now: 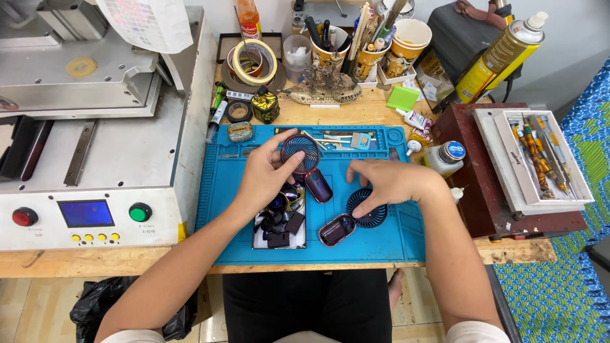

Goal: Repairing a small handheld fan by assembling internal components and adjusting them with a tool

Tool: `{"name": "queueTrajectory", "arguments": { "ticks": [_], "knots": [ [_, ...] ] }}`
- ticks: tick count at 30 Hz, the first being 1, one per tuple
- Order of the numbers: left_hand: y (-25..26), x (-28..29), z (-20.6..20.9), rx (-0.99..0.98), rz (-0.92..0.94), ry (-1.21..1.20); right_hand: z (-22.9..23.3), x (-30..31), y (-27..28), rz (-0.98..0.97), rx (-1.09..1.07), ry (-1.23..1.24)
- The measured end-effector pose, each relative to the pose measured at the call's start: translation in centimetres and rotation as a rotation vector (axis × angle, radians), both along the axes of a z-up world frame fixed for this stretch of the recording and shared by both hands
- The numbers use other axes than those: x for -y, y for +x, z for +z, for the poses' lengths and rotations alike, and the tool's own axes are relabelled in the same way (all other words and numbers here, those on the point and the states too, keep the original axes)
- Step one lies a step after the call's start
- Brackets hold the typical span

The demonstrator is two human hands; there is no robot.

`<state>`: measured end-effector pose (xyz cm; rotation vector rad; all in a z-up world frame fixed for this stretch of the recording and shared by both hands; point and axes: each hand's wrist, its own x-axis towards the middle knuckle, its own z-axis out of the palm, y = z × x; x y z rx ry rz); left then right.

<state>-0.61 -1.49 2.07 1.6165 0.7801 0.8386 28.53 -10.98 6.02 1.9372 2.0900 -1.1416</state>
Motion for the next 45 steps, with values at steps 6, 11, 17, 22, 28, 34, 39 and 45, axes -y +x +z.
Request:
{"name": "queueTrajectory", "arguments": {
  "ticks": [6, 11, 17, 22, 28, 34, 39, 45],
  "knots": [
    [0.3, -0.1, -0.3, -0.047, -0.011, 0.04, 1.0, -0.3, -0.9, 0.042, -0.054, 0.036],
    [0.1, 0.1, 0.0, -0.062, -0.021, 0.043, 3.1, 0.1, -1.3, 0.008, -0.112, 0.249],
    [0.7, 0.9, 0.5, -0.092, -0.093, 0.112, 2.8, -0.4, -2.0, -0.081, -0.288, 0.373],
    [0.3, 0.9, 0.6, -0.148, -0.107, 0.18, 0.5, -1.2, -2.2, -0.144, -0.45, 0.357],
    [-0.3, 1.4, 1.8, -0.11, -0.093, 0.107, -4.9, -3.0, -1.7, -0.323, -0.715, 0.324],
    [0.2, 0.9, 0.6, -0.203, -0.129, 0.172, -6.0, -3.8, -2.3, -0.492, -0.838, 0.444],
    [0.1, 0.6, -0.6, -0.077, -0.115, 0.11, -5.7, -3.6, -3.2, -0.588, -0.949, 0.394],
    [0.6, 0.7, -0.1, -0.002, -0.111, 0.059, -5.5, -3.4, -3.1, -0.569, -0.945, 0.385]
  ]
}}
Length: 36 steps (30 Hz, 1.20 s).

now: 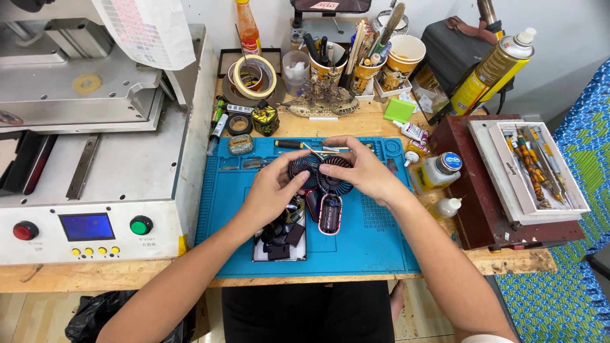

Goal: Repairing a small handheld fan by assembling internal components and adjusting them with a tool

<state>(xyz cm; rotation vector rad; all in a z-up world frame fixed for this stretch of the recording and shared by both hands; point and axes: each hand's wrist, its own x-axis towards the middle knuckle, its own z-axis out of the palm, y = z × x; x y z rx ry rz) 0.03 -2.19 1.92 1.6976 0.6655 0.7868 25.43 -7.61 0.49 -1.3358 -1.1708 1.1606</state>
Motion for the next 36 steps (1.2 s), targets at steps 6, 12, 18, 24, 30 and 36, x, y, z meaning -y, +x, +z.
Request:
{"name": "queueTrajectory", "arguments": {
  "ticks": [6, 12, 18, 24, 30, 36],
  "knots": [
    [0.5, 0.3, -0.3, 0.045, -0.062, -0.057, 3.0, 0.6, -1.2, 0.036, 0.075, -0.022],
    [-0.7, 1.8, 4.0, -0.213, 0.063, 0.219, 3.6, 1.2, -1.2, 0.062, 0.124, -0.044],
    [-2.5, 1.3, 5.1, 0.228, 0.307, 1.023, 0.9, -0.1, -0.1, 0.055, 0.135, -0.037],
    [-4.1, 8.4, 13.3, 0.329, -0.289, 1.421, 0.7, -0.6, 0.0, 0.1, 0.364, -0.172],
    [-3.9, 10.8, 15.9, 0.348, -0.265, 1.825, 1.6, -0.1, -0.3, 0.137, 0.401, -0.137],
    [-3.4, 9.3, 14.8, 0.325, -0.44, 1.841, 4.2, 0.7, -1.1, 0.171, 0.465, -0.249]
  ]
}}
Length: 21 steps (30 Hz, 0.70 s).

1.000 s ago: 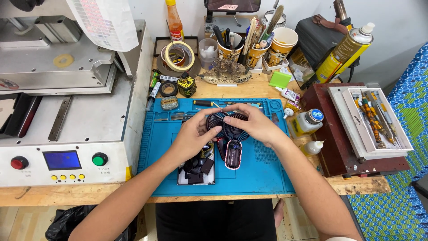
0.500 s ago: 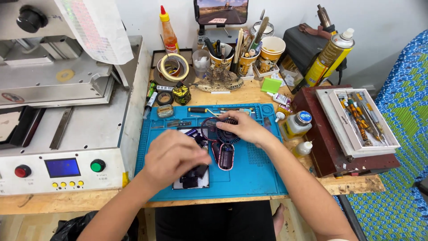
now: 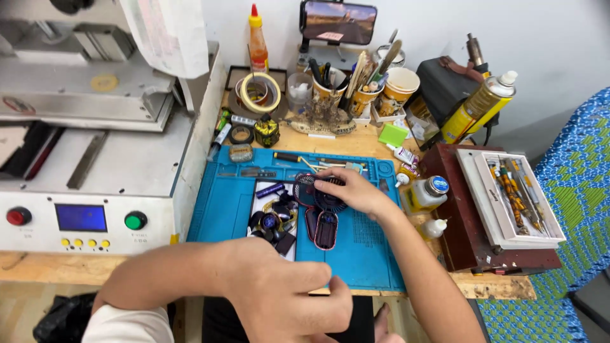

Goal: Repairing a small handheld fan by assembling internal components and adjusting them with a tool

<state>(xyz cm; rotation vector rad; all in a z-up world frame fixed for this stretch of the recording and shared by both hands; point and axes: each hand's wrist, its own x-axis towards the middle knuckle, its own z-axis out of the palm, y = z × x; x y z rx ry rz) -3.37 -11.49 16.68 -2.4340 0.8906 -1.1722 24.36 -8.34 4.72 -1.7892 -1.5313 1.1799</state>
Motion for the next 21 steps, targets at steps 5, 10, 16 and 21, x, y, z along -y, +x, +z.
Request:
{"name": "queueTrajectory", "arguments": {
  "ticks": [5, 10, 16, 21],
  "knots": [
    [-0.6, -1.5, 0.6, 0.109, 0.013, 0.133, -2.0, -0.5, 0.3, -0.026, -0.016, -0.034],
    [-0.2, -2.7, 1.0, 0.22, 0.01, 0.204, -2.8, -1.2, 1.1, -0.01, -0.001, 0.062],
    [-0.3, -2.8, 0.9, 0.164, -0.028, 0.232, -3.2, -1.0, 1.2, -0.015, -0.043, 0.065],
    [-0.1, -3.0, 1.3, 0.232, -0.022, 0.326, -3.3, -1.0, 1.2, -0.011, -0.025, 0.068]
  ]
}}
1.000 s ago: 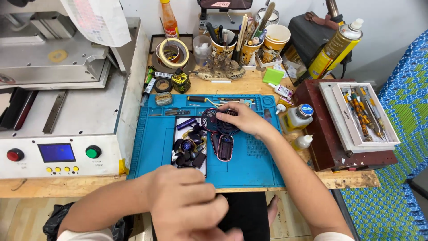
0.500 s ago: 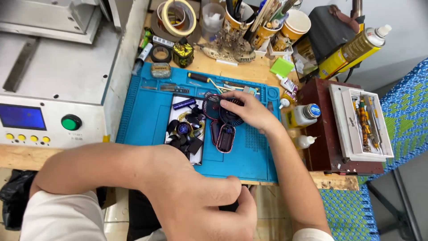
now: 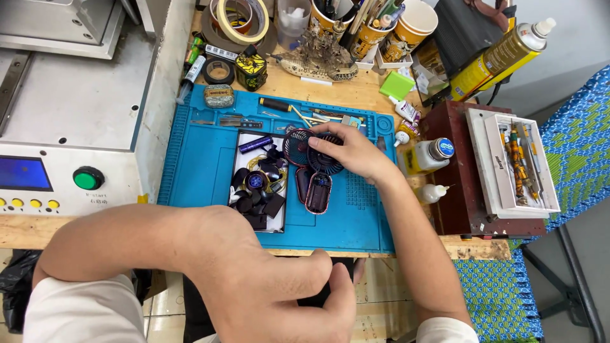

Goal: Repairing a small handheld fan by assembling internal components and adjusting them with a tool

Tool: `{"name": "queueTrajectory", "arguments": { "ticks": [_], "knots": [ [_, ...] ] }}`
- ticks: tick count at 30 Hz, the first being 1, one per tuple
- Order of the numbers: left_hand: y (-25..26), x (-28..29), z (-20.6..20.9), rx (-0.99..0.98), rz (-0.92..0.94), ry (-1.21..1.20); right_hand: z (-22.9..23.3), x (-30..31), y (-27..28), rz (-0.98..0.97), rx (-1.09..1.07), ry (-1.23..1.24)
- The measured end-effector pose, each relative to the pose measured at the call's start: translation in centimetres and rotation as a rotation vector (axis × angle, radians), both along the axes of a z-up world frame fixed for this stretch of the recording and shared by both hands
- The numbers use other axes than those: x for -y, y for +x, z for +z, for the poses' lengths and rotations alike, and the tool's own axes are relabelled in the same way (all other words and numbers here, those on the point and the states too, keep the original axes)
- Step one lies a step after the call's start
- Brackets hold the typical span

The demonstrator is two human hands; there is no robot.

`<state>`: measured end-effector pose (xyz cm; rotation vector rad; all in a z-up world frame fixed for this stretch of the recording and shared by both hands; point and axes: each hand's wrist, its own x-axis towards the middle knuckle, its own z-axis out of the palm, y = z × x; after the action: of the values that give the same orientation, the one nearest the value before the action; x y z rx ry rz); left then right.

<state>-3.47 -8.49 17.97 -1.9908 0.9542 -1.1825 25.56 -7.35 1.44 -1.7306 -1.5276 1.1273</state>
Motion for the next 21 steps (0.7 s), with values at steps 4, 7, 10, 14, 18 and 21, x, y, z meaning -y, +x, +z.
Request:
{"name": "queueTrajectory", "arguments": {
  "ticks": [4, 7, 10, 14, 18, 21],
  "knots": [
    [-0.1, 0.1, 0.4, 0.0, 0.031, 0.067, -0.2, 0.1, 0.2, 0.03, 0.036, 0.038],
    [-0.1, 0.3, -0.1, 0.02, 0.058, 0.091, 0.1, 0.0, 0.0, 0.009, 0.005, 0.022],
    [0.0, 0.5, -1.4, 0.048, 0.06, 0.168, 0.6, 0.4, 0.1, 0.015, 0.011, 0.008],
    [-0.2, 1.5, -3.8, 0.04, 0.086, 0.151, 0.9, 0.7, -0.1, 0.036, -0.002, 0.0],
    [-0.8, 1.4, -4.2, 0.061, 0.059, 0.111, 0.8, 0.5, -0.1, 0.036, -0.004, 0.003],
    [-1.1, 1.0, -4.0, 0.074, 0.041, 0.127, 0.6, 0.5, 0.0, 0.069, -0.022, 0.036]
  ]
}}
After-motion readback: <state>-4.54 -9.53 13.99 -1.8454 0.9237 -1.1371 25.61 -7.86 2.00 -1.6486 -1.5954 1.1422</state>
